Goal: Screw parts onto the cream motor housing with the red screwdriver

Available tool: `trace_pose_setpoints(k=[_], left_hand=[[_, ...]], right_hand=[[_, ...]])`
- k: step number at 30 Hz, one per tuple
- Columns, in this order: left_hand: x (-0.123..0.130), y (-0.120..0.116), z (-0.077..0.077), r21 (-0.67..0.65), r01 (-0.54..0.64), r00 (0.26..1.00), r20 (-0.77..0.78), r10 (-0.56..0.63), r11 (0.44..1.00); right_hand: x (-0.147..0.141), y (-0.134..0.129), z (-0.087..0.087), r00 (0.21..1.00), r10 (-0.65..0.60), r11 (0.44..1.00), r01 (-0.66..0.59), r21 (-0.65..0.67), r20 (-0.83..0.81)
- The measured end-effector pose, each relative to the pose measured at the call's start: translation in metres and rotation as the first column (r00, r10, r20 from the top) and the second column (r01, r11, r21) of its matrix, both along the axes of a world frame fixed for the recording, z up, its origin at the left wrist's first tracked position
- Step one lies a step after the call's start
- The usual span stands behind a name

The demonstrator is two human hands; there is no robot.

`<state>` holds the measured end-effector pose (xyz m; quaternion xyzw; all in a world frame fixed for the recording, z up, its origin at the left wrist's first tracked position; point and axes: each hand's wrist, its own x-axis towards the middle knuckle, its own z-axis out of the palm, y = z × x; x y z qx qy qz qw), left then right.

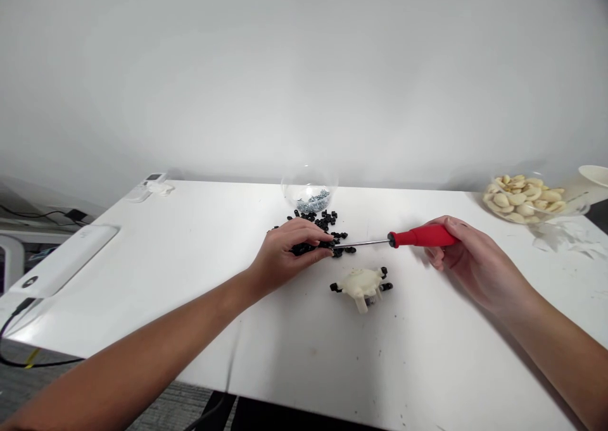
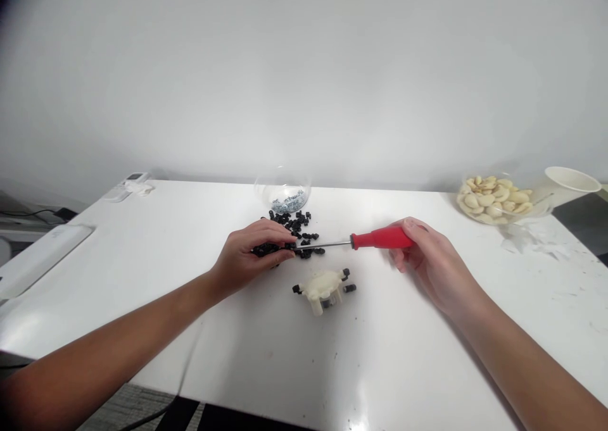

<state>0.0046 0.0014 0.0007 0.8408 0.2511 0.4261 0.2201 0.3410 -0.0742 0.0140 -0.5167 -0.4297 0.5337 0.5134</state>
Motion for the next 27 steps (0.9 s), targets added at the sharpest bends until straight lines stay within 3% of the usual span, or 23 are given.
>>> trace_pose_setpoints(k=[27], left_hand=[[-0.0003, -0.0038, 0.0025, -0.021, 0.021, 1.000, -0.001, -0.021, 1.000]], right_hand=[[0.0038, 0.0019, -0.0030, 0.999, 0.015, 1.000, -0.015, 0.000, 0.033]])
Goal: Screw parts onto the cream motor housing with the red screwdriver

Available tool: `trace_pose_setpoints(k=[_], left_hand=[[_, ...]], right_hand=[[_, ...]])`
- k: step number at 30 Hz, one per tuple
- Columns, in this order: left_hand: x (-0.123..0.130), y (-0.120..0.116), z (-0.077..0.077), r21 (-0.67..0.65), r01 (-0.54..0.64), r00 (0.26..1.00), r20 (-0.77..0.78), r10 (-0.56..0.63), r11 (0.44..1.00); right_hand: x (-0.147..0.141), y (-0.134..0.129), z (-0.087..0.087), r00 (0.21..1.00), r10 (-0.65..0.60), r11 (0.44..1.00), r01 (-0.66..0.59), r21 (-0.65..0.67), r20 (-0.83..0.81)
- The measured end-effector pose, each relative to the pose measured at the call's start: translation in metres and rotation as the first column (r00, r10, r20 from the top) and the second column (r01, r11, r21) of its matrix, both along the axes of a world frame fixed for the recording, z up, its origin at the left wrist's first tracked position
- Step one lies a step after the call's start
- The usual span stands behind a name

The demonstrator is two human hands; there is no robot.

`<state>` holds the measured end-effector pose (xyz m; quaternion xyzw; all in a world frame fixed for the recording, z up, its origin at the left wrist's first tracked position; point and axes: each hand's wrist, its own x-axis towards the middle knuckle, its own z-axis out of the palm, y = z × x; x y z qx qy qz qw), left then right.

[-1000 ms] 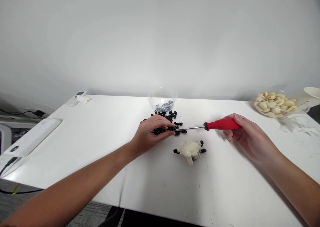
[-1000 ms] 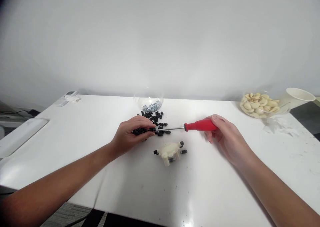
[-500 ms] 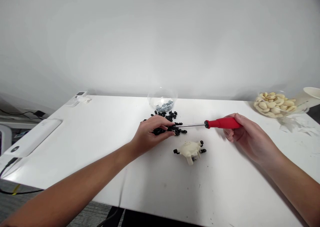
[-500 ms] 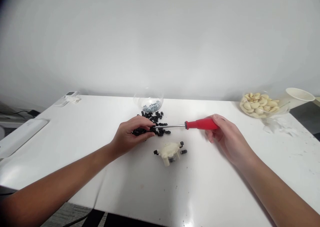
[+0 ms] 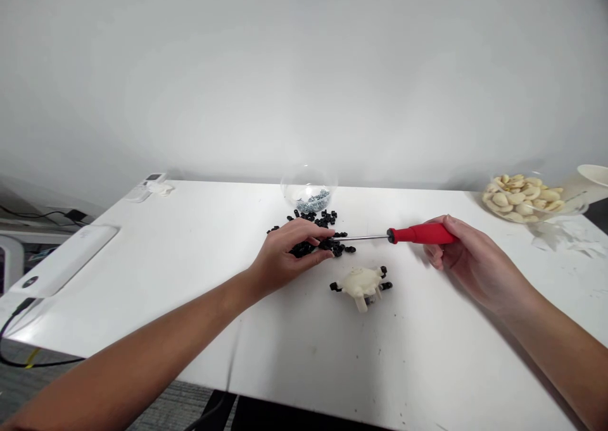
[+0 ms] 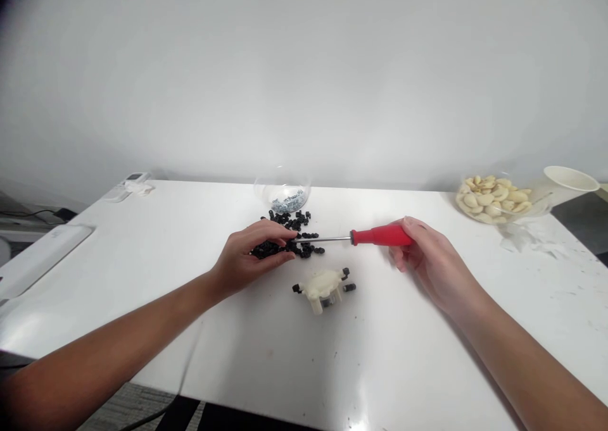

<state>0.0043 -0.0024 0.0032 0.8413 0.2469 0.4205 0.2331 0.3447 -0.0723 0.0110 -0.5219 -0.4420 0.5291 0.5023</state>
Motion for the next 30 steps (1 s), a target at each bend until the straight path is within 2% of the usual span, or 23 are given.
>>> trace_pose_setpoints(k=[24, 30], left_hand=[[-0.0004, -0.0002, -0.0017, -0.031, -0.001, 0.999, -0.043, 0.000, 1.000], [-0.0012, -0.0002, -0.0005, -0.041, -0.035, 0.995, -0.090, 0.031, 0.999]], right_hand=[[-0.0041, -0.0010, 0.0028, 0.999, -0.004, 1.000, 0.004, -0.023, -0.035], [-0.0036, -0.0010, 0.0017, 0.999, -0.017, 0.999, 0.016, -0.031, -0.036]])
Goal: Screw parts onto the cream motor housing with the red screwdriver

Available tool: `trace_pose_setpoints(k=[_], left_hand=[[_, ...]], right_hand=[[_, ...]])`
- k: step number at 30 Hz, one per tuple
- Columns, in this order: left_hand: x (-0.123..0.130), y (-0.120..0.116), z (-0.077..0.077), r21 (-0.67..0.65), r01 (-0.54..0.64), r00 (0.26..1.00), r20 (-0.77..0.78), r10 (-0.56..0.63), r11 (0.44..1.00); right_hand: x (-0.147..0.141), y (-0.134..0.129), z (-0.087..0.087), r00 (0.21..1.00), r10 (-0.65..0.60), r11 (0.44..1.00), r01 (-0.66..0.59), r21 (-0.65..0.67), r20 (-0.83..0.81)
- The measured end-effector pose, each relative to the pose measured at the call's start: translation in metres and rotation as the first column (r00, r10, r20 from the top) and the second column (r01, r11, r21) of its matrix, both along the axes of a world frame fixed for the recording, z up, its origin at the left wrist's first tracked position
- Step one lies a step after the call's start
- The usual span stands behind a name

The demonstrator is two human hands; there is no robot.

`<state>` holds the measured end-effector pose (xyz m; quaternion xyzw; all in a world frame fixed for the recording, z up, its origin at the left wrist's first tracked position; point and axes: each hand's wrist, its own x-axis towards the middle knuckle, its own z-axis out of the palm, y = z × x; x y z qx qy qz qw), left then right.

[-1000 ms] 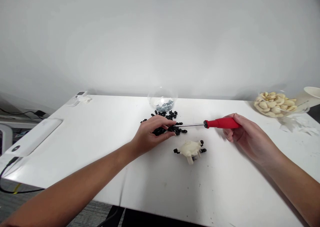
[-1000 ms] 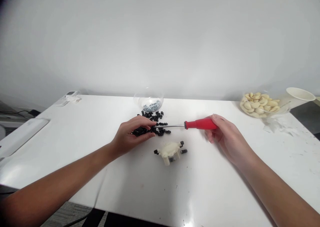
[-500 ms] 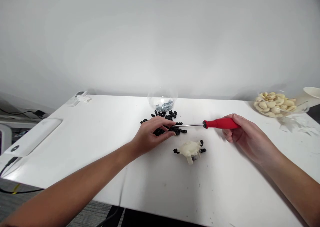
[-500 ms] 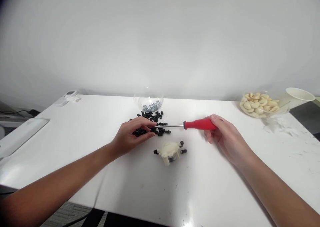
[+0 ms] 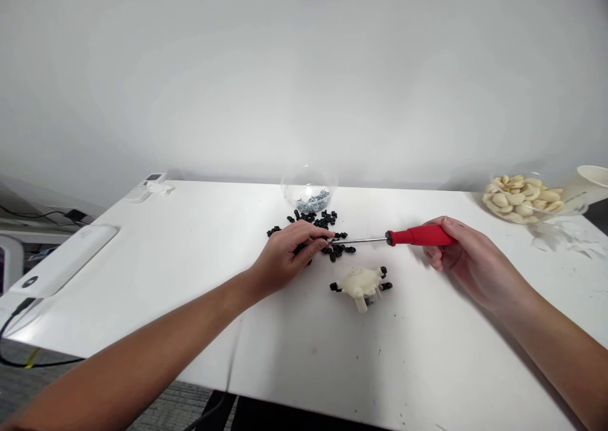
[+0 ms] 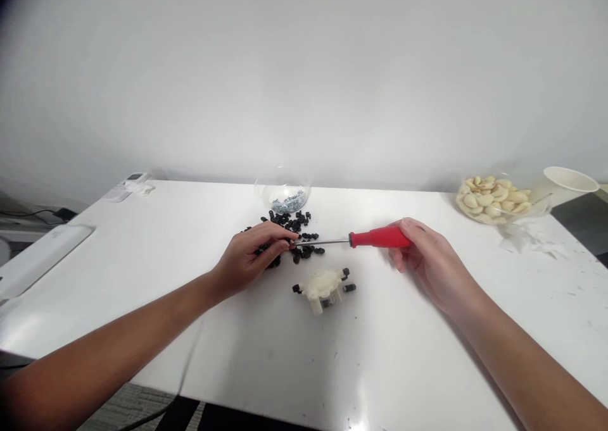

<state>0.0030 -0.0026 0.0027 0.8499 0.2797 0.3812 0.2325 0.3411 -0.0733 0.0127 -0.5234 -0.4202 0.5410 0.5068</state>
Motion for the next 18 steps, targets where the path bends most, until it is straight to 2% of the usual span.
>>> trace_pose_setpoints(k=[7, 13, 15, 18], left_hand=[[0.000, -0.001, 0.000, -0.079, -0.014, 1.000, 0.011, 0.015, 0.997], [0.000, 0.000, 0.001, 0.015, 0.014, 1.000, -0.003, -0.014, 1.000], [0.000, 0.000, 0.003, 0.046, 0.044, 0.999, -0.024, -0.043, 0.998], [0.000, -0.001, 0.006, 0.092, 0.166, 0.977, -0.153, -0.151, 0.982]], right_hand=[[-0.001, 0.000, 0.001, 1.000, -0.016, 1.000, 0.016, 0.009, 0.014], [0.003, 0.003, -0.004, 0.996, -0.082, 0.997, 0.082, -0.009, 0.031], [0.005, 0.005, -0.008, 0.990, -0.131, 0.991, 0.132, -0.035, 0.045], [0.007, 0.007, -0.013, 0.981, -0.185, 0.981, 0.187, -0.051, 0.052]])
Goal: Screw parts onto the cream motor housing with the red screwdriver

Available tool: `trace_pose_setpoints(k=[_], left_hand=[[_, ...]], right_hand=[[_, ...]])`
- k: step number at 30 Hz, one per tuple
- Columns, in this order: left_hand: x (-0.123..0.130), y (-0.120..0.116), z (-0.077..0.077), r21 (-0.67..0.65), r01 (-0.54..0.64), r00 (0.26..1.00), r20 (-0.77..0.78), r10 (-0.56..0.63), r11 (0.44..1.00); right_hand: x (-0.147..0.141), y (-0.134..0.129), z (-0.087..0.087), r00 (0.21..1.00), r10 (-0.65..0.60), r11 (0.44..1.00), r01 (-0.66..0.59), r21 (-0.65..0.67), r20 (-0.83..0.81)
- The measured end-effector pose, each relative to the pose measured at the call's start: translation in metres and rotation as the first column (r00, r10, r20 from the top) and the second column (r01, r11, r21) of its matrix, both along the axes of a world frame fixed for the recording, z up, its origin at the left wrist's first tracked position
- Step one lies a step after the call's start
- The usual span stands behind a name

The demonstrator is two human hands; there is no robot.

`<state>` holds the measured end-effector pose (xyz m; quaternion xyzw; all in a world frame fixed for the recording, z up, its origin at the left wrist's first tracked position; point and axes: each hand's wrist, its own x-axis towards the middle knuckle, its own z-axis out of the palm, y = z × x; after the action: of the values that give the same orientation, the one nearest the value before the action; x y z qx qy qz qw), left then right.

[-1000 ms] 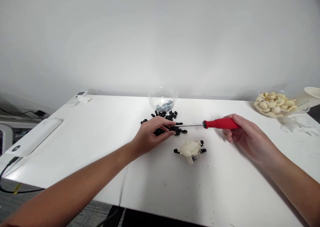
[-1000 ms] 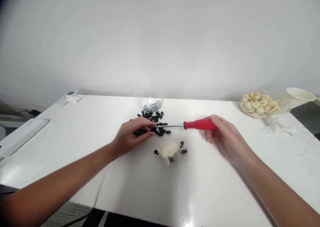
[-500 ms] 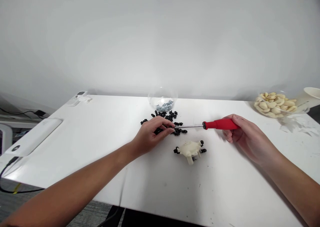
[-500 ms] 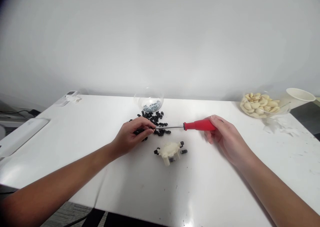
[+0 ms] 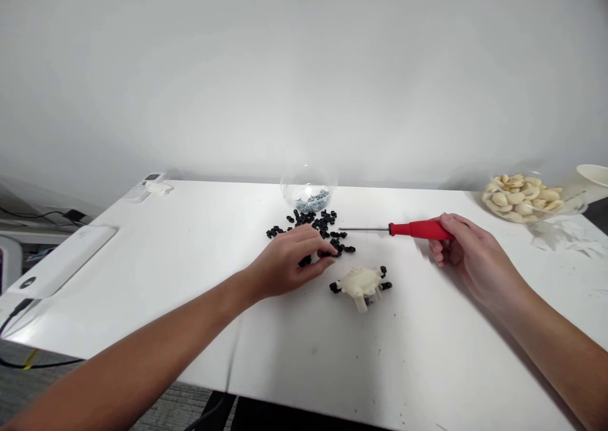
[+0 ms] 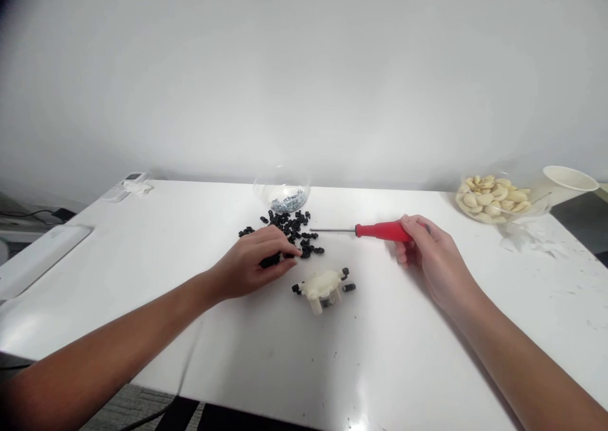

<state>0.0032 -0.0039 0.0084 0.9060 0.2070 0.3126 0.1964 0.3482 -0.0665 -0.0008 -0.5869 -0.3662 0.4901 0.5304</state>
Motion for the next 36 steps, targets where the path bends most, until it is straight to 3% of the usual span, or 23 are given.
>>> trace_pose_setpoints(k=[4, 11, 19, 23, 27, 30, 32, 36], left_hand=[[0.001, -0.003, 0.003, 0.045, 0.128, 0.984, -0.129, -0.122, 0.991], [0.000, -0.006, 0.005, -0.069, 0.232, 0.953, -0.185, -0.241, 0.970], [0.000, -0.006, 0.004, 0.007, 0.223, 0.947, -0.241, -0.214, 0.975], [0.000, -0.004, 0.003, 0.016, 0.164, 0.964, -0.216, -0.157, 0.986], [0.000, -0.004, 0.002, -0.009, 0.108, 0.975, -0.192, -0.107, 0.994], [0.000, -0.006, 0.003, -0.119, 0.041, 0.992, -0.111, -0.055, 0.992], [0.001, -0.008, 0.005, -0.273, -0.034, 0.998, -0.061, 0.018, 0.961], [0.002, -0.011, 0.008, -0.634, -0.089, 0.989, 0.034, 0.143, 0.768]], right_hand=[[0.000, 0.000, -0.001, 1.000, -0.003, 1.000, 0.003, -0.007, -0.002], [0.000, 0.000, 0.001, 1.000, 0.024, 0.999, -0.024, -0.022, 0.004], [-0.001, 0.000, 0.001, 0.999, 0.019, 1.000, -0.018, -0.022, 0.047], [-0.006, -0.003, 0.006, 0.979, 0.020, 1.000, -0.020, -0.001, 0.204], [-0.010, -0.006, 0.008, 0.885, 0.004, 0.996, -0.043, 0.073, 0.465], [-0.008, -0.005, 0.002, 0.796, 0.028, 0.992, -0.095, 0.079, 0.605], [-0.003, -0.002, -0.006, 0.710, 0.051, 0.987, -0.142, 0.072, 0.703], [0.006, 0.002, -0.020, 0.567, 0.028, 0.970, -0.215, 0.116, 0.823]])
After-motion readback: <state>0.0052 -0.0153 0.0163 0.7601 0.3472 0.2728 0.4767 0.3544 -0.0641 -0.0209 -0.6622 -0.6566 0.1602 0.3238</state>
